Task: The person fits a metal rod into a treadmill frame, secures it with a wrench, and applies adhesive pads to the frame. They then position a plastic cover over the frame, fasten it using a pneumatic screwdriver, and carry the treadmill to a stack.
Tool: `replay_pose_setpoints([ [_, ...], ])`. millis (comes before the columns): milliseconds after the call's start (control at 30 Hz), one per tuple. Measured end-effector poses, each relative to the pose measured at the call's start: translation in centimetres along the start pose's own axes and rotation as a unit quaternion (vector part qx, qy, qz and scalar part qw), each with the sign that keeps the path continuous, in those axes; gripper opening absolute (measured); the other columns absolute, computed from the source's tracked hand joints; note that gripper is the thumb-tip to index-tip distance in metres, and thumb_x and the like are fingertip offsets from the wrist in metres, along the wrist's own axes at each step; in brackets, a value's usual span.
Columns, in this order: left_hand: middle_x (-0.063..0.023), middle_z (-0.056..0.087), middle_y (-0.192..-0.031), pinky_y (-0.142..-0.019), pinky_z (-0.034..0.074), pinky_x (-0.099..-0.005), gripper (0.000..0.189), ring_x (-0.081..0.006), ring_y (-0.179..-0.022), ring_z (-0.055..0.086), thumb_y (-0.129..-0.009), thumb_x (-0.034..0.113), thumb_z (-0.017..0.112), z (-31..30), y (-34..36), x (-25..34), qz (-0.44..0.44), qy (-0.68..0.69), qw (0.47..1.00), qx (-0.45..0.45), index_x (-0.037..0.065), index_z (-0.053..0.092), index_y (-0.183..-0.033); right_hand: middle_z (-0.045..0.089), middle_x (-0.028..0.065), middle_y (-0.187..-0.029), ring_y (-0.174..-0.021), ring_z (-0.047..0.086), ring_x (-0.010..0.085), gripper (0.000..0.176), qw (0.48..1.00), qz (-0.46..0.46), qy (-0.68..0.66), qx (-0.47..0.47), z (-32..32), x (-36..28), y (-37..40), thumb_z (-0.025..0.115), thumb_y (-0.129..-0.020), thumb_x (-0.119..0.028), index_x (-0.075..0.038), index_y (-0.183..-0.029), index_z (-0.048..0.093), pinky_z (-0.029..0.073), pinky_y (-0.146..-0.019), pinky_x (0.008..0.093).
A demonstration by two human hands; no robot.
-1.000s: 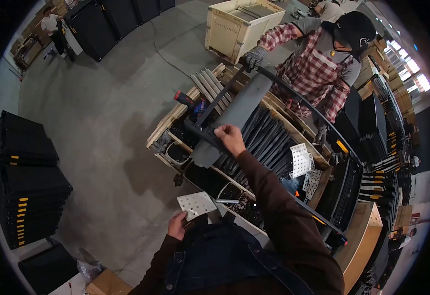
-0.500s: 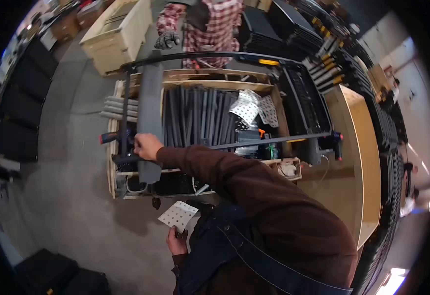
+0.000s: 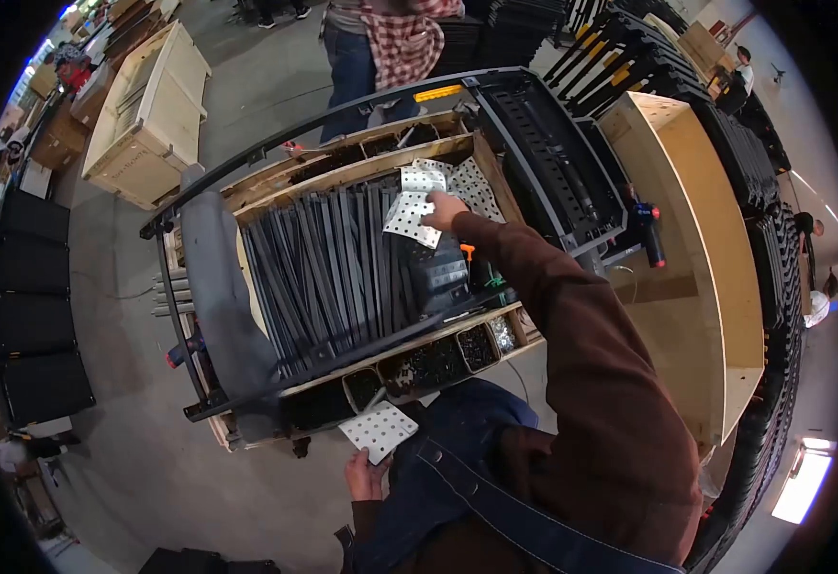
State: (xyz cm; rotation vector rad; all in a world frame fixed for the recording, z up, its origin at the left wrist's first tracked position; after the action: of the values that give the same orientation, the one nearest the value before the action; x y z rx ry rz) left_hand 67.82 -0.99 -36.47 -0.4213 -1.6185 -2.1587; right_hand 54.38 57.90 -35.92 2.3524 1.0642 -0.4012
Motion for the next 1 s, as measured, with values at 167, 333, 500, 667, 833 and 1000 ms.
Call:
replay_pose_setpoints([
  [167,-0.0081,0.058,-0.096,-0.076,0.061,-0.0502,0.011,-0.0222,-0.089,0.061,-0.096,0.012,0.060,6.5,-0.3,-2.0,-0.031,-0.025,0.998,0.045,0.004,0.053,-0.094,0.054,0.0265,-0.136,-0.130,0.051,0.0370,0.108,0.998,0.038,-0.049,0.025,3.0,9.1,-6.2,0.088,-0.066,-0.043,0.001,-0.148,0.033,0.043,-0.107,0.0393],
  [333,-0.0132,0.065,-0.111,-0.086,0.057,-0.0478,0.017,-0.0277,-0.103,0.066,-0.095,0.008,0.058,10.8,-2.1,-3.2,-0.049,-0.050,0.995,0.073,0.002,0.057,-0.111,0.066,0.0109,-0.091,-0.094,0.058,0.0376,0.023,0.978,-0.203,-0.039,0.011,6.3,2.5,-3.5,0.073,-0.075,-0.019,-0.007,-0.094,0.066,0.047,-0.083,0.0489],
  [500,-0.0136,0.058,-0.134,-0.104,0.045,-0.0556,0.042,-0.0318,-0.124,0.055,-0.095,0.019,0.051,19.1,-11.1,-2.3,0.002,0.128,0.991,-0.025,0.003,0.052,-0.134,0.057,0.0049,-0.090,-0.091,0.057,0.0264,0.031,0.862,-0.502,0.017,-0.070,3.5,-6.1,6.5,0.064,-0.083,-0.013,-0.013,-0.114,0.060,0.049,-0.078,0.0413],
  [667,-0.0108,0.057,-0.138,-0.106,0.045,-0.0548,0.048,-0.0330,-0.127,0.055,-0.100,0.034,0.052,31.5,-13.2,3.3,0.000,0.272,0.944,-0.185,0.007,0.049,-0.140,0.051,0.0124,-0.106,-0.098,0.058,0.0295,0.038,0.833,-0.532,0.020,-0.154,4.6,-3.6,9.9,0.067,-0.083,-0.020,-0.013,-0.119,0.061,0.052,-0.077,0.0396],
  [833,-0.0094,0.062,-0.131,-0.094,0.053,-0.0401,0.038,-0.0277,-0.115,0.063,-0.103,0.020,0.051,30.3,-19.3,-1.3,-0.117,0.165,0.975,-0.093,0.003,0.052,-0.137,0.056,0.0141,-0.110,-0.108,0.057,0.0340,0.027,0.757,-0.623,-0.023,-0.195,3.2,-2.0,8.8,0.068,-0.084,-0.026,-0.012,-0.107,0.066,0.047,-0.087,0.0452],
  [1000,-0.0126,0.059,-0.135,-0.102,0.049,-0.0404,0.047,-0.0270,-0.121,0.059,-0.096,0.002,0.057,30.9,-18.7,-0.1,0.031,0.069,0.996,-0.047,0.000,0.047,-0.142,0.052,0.0210,-0.127,-0.118,0.052,0.0409,0.070,0.994,-0.060,0.086,0.006,0.0,7.3,-4.6,0.081,-0.076,-0.031,-0.003,-0.131,0.046,0.045,-0.099,0.0495],
])
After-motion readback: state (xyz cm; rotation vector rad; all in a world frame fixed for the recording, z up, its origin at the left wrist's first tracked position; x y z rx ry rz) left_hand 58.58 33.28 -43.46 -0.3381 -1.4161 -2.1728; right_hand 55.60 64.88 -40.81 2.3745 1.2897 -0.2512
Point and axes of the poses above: each hand's wrist, its own y-axis away from the middle knuckle, its own z-axis out of the palm, x = y × z, the point moved 4 cm from there along -y, towards the middle knuckle
